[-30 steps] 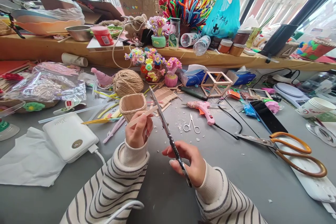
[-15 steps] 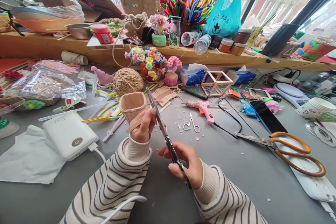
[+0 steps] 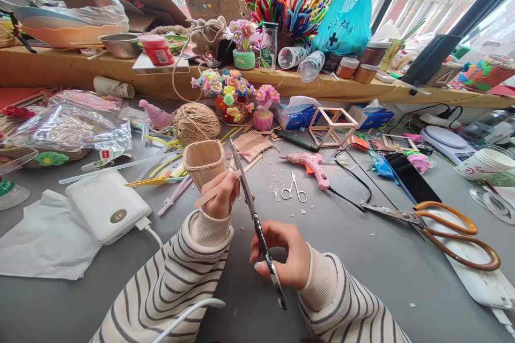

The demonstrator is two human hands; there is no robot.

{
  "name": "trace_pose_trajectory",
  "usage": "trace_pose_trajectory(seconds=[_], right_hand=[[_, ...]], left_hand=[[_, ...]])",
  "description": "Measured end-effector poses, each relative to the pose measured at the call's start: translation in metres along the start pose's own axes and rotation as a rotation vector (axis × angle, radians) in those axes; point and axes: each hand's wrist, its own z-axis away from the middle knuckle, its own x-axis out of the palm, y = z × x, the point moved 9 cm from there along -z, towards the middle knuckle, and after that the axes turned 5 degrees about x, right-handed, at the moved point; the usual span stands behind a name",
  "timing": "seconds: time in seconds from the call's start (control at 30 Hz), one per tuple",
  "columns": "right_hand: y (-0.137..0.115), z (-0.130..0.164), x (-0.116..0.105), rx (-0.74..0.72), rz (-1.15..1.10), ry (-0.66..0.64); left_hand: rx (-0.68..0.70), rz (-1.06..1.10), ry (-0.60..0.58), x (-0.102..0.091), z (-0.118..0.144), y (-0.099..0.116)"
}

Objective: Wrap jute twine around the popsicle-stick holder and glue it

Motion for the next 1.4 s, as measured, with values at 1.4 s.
trace_pose_trajectory(seconds=[1.4], right_hand=[[0.012, -0.003, -0.002, 0.173, -0.114, 0.011]], left_hand=[[-0.209, -0.004, -0.054, 0.008, 0.004, -0.042]])
